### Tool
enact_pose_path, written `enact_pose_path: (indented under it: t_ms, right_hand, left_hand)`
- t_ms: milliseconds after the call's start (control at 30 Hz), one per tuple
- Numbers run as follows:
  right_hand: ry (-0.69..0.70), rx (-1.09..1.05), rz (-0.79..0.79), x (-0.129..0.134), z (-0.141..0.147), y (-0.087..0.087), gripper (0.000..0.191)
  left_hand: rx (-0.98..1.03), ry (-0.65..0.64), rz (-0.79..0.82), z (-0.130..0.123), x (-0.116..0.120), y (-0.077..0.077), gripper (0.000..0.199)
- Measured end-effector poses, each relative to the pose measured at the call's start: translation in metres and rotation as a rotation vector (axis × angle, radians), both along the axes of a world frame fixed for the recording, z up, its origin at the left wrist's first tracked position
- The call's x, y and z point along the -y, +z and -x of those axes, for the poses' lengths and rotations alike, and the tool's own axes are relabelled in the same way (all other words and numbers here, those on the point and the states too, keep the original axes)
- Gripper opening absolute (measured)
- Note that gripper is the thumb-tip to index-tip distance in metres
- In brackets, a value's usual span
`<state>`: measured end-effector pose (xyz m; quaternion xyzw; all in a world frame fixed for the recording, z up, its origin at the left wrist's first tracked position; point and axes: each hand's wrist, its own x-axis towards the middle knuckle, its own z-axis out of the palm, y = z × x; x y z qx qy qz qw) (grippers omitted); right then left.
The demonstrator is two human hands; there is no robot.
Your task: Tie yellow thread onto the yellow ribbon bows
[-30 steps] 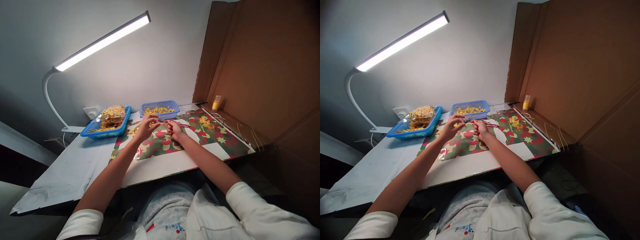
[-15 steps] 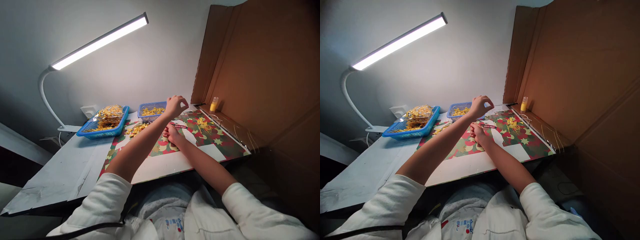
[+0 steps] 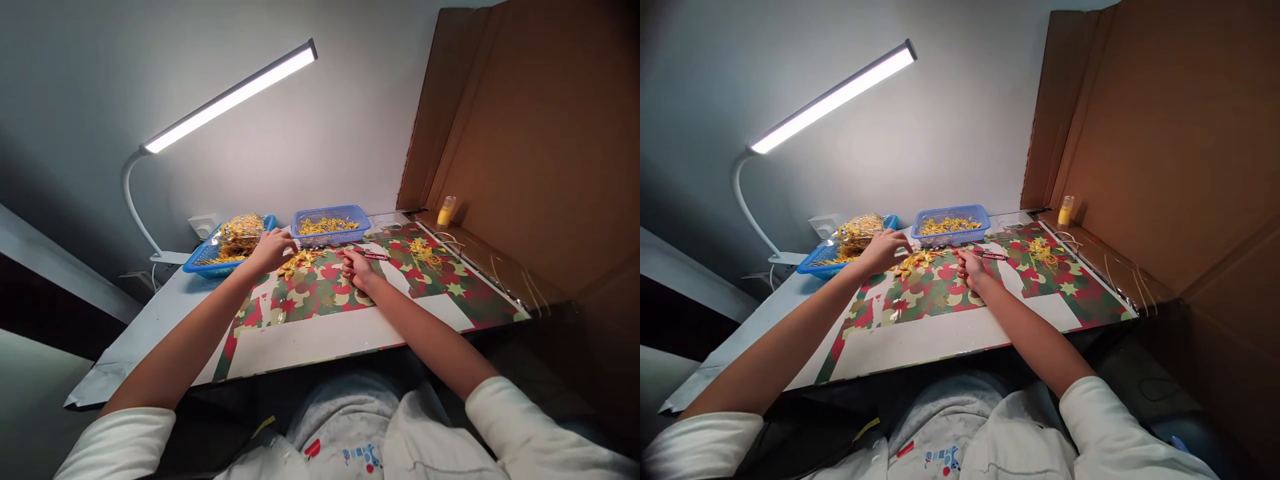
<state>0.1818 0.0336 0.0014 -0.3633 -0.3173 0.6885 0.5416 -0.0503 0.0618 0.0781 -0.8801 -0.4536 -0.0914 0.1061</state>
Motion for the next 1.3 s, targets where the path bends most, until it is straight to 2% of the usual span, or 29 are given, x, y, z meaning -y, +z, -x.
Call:
enact_pose_path:
  t_ms: [67,133,233,300,400,500,567,600,633,700,800,900,1000,1100,1200,1300]
  right_hand:
    - [0.006,0.004,-0.002,0.001,0.002,-0.001,0.014]
    - [0.013,0.011,-0.004,0.001,0.002,-0.002,0.014]
    - [0.010,0.024,-0.018,0.000,0.000,-0.004,0.016]
    - [-0.003,0.032,-0.034,-0.002,-0.003,-0.005,0.016]
    - [-0.013,0.061,-0.063,-0.003,-0.004,-0.007,0.017]
    - [-0.010,0.117,-0.107,-0.002,-0.002,-0.009,0.020]
    - [-0.009,0.163,-0.150,0.000,0.001,-0.009,0.021]
    - [-0.007,0.186,-0.175,0.002,0.003,-0.009,0.021]
    - [-0.005,0.207,-0.202,0.003,0.004,-0.009,0.022]
    - [0.001,0.241,-0.258,0.004,0.007,-0.008,0.023]
    - [0.002,0.272,-0.343,0.006,0.010,-0.005,0.023]
    - [-0.002,0.298,-0.419,0.009,0.011,-0.003,0.021]
    - [0.013,0.390,-0.509,0.016,0.011,-0.004,0.018]
    - [0.084,0.555,-0.600,0.022,0.011,-0.008,0.020]
    - [0.131,0.629,-0.610,0.025,0.012,-0.010,0.021]
    - [0.122,0.656,-0.620,0.024,0.012,-0.010,0.022]
  left_hand:
    - [-0.067,0.009,0.063,0.019,0.000,-0.012,0.019]
    - [-0.037,-0.001,0.155,0.029,0.002,-0.024,0.018]
    - [0.000,0.027,0.162,0.032,0.008,-0.042,0.013]
    - [0.038,0.049,0.147,0.033,0.013,-0.051,0.017]
    - [0.110,0.055,0.113,0.035,0.021,-0.056,0.015]
    - [0.198,0.062,0.062,0.036,0.026,-0.051,0.010]
    - [0.321,0.066,0.046,0.030,0.026,-0.047,0.013]
    - [0.508,0.048,0.092,0.023,0.026,-0.046,0.016]
    - [0.728,0.039,0.177,0.015,0.026,-0.046,0.022]
    - [1.171,0.015,0.474,-0.006,0.025,-0.049,0.035]
    - [1.297,-0.044,0.575,-0.038,0.027,-0.059,0.047]
    - [1.378,-0.075,0.620,-0.056,0.032,-0.071,0.053]
    - [1.494,-0.095,0.652,-0.057,0.040,-0.078,0.055]
    - [1.581,-0.080,0.687,-0.054,0.045,-0.081,0.054]
    - [1.590,-0.040,0.732,-0.054,0.049,-0.082,0.046]
    - [1.602,0.012,0.755,-0.056,0.051,-0.083,0.042]
